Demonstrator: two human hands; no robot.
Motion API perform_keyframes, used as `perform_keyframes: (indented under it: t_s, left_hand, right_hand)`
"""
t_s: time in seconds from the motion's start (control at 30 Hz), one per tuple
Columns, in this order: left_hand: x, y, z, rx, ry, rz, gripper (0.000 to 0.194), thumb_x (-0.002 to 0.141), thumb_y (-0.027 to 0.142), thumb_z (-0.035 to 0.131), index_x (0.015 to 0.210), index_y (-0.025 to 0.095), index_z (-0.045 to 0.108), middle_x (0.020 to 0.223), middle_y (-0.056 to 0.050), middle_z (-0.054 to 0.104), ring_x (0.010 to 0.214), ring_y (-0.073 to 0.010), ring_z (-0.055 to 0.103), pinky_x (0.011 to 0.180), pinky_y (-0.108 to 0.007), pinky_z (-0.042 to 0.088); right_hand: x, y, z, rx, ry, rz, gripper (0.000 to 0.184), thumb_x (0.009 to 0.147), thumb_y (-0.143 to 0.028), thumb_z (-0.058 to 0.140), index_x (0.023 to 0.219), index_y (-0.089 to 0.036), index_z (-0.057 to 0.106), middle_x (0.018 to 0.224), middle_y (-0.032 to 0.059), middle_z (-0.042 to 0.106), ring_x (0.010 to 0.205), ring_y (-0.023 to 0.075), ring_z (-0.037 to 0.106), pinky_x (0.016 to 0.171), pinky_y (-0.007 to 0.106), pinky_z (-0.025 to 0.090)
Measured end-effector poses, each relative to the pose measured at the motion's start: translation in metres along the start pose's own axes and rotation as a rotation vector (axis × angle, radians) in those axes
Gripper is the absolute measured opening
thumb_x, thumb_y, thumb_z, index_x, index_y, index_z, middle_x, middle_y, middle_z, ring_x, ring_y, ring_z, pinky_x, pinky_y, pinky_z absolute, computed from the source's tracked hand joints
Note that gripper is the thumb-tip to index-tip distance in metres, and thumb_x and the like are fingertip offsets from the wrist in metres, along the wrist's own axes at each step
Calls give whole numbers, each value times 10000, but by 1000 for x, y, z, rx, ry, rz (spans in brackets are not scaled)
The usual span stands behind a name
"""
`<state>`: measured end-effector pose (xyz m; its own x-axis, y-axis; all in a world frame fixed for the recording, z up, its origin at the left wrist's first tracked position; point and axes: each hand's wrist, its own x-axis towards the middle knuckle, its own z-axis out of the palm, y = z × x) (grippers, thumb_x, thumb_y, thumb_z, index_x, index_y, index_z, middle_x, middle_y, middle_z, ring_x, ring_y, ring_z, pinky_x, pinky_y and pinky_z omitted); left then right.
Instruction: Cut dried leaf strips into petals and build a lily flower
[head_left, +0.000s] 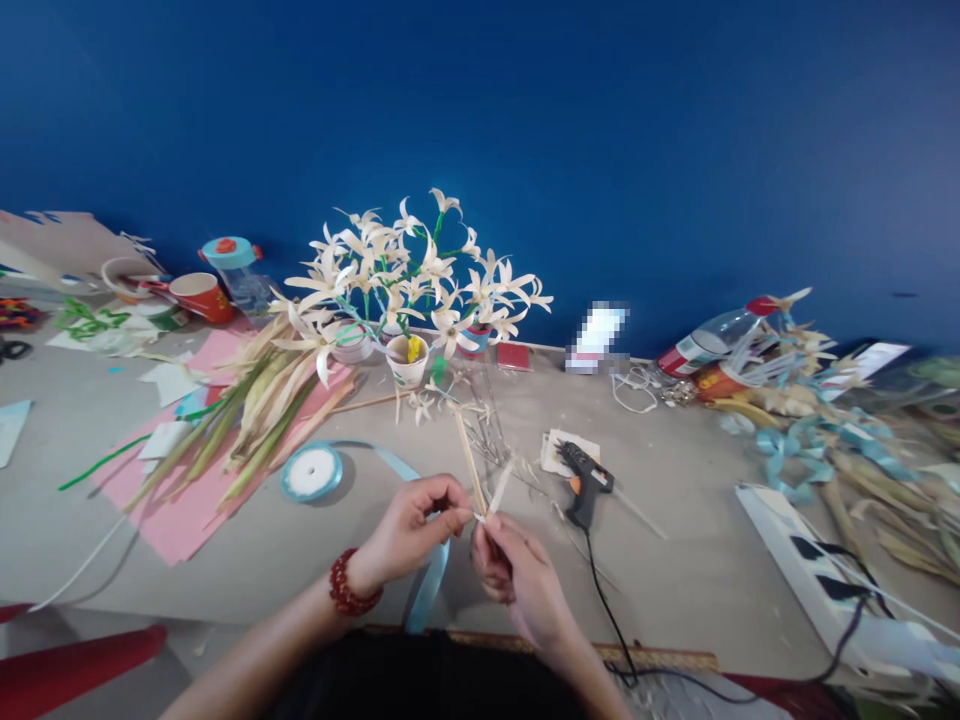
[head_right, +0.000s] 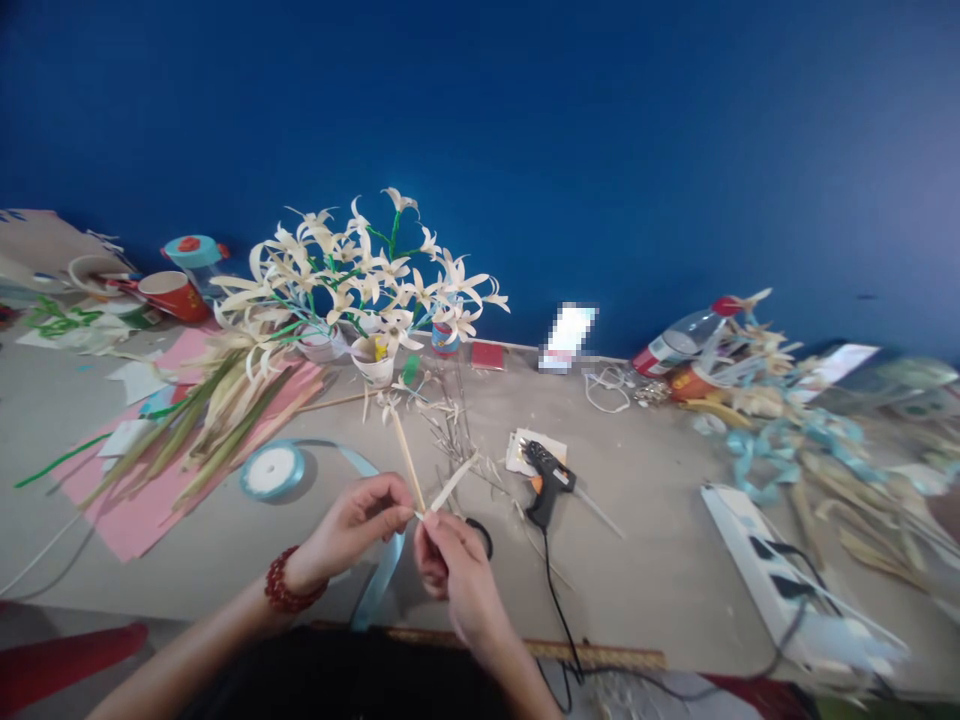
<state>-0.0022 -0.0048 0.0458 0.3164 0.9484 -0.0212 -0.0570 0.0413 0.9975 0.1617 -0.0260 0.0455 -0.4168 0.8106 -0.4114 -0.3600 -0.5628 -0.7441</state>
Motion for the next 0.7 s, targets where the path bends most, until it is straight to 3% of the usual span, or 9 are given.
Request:
perform_keyframes:
  t_s: [0.27,0.4,0.5,0.6,0.7]
  left_hand:
    - [1,-5,-5,-104,11,-78,289,854,406,634,765,141,562,620,23,526,552,-83,451,540,-196,358]
    - [3,-7,-3,-185,7,-94,279,844,393,653,768,143,555,609,29,527,534,-75,442,525,-188,355]
    - [2,-7,-1,-178,43,-89,271,856,384,638,767,144,550,611,31,523,534,-73,439,525,-186,355]
    - [0,-3,1,-83,65,-58,259,869,372,620,764,141,566,656,10,550,575,-86,469,554,-195,383]
    - [-1,0,3,-17,69,-25,233,872,339,613,757,139,578,689,-3,564,604,-94,489,571,-198,400]
  right_hand:
    - [-7,-10,-4,173,-135,55,448,829,-524,634,592,-180,473,444,-119,229,390,35,98,367,166,70]
    - [-8,-9,-9,143,-172,54,472,844,-570,585,591,-195,449,446,-116,229,394,47,88,363,174,76]
    - [-4,1,-13,-138,-23,-81,490,888,-616,488,634,-197,481,488,-89,283,418,69,157,389,198,125]
    - [1,10,-15,-582,152,-282,446,912,-575,480,686,-196,544,571,-31,418,500,116,338,450,232,258]
    - [5,12,-15,-815,202,-404,434,941,-530,446,673,-206,552,594,-4,467,574,156,426,525,261,317]
